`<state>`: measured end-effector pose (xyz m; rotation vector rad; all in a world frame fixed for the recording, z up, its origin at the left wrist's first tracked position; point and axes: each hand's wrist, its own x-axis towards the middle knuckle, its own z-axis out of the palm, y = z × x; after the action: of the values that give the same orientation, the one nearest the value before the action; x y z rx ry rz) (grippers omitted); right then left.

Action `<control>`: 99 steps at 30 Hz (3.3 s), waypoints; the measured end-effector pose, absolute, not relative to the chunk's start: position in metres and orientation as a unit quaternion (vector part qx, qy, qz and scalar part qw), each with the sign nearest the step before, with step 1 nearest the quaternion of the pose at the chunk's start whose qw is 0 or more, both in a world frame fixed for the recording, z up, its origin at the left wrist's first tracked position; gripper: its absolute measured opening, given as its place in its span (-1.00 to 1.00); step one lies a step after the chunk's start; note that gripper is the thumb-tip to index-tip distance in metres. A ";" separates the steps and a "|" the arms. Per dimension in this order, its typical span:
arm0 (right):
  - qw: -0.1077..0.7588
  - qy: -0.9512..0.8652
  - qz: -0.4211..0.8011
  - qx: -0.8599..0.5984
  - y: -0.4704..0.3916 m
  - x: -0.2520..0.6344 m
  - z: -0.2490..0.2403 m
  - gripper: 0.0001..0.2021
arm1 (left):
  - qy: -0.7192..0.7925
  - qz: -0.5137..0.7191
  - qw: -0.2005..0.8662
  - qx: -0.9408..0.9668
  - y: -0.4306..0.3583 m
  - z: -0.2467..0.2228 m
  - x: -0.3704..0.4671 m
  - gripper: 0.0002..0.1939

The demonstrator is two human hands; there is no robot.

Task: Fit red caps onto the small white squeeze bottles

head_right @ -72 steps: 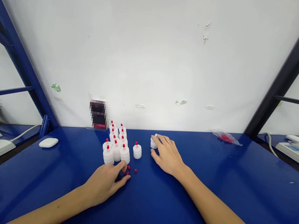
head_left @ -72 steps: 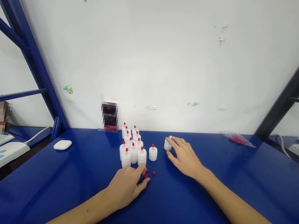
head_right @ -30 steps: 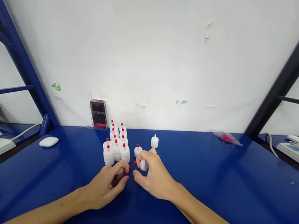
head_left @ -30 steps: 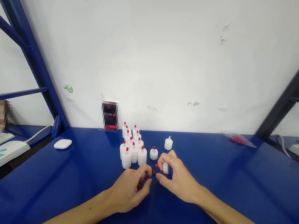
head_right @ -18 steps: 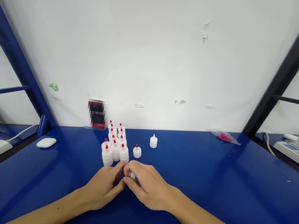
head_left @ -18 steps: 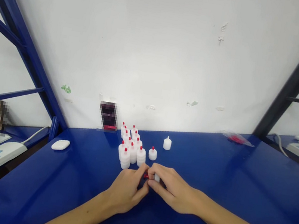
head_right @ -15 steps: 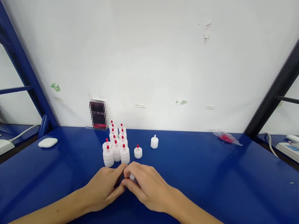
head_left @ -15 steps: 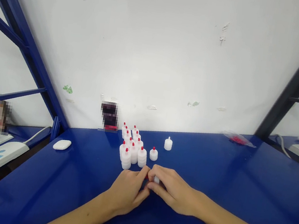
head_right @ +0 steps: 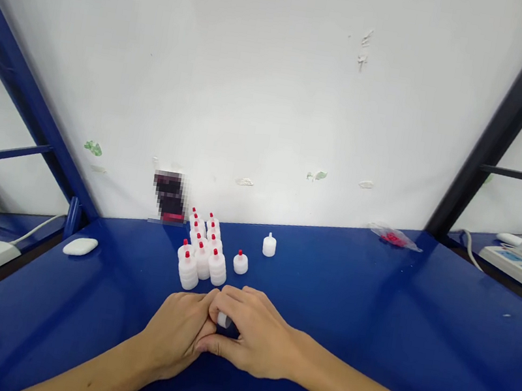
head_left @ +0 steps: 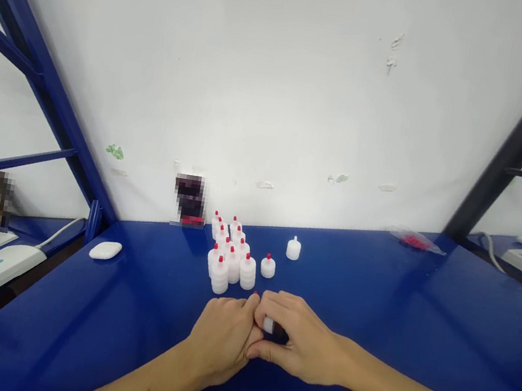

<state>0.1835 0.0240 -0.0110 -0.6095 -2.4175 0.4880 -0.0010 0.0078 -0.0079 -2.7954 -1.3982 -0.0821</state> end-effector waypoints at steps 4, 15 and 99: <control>0.410 -0.876 0.102 -0.234 0.027 0.188 -0.012 -0.62 | -0.531 -0.043 0.006 -0.846 0.011 -0.008 -0.005 -0.80; 0.328 -0.818 -0.036 -0.471 0.106 0.235 -0.019 -0.44 | -0.516 -0.037 -0.001 -0.856 0.016 -0.018 0.001 -0.61; 0.423 -0.823 -0.002 -0.379 0.068 0.219 -0.008 -0.82 | -0.458 -0.099 -0.010 -0.883 0.020 -0.014 -0.011 -0.77</control>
<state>0.2186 0.0677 -0.0078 -0.9494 -2.0588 -0.0039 -0.0111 0.0199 -0.0141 -2.7925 -1.4475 -0.3123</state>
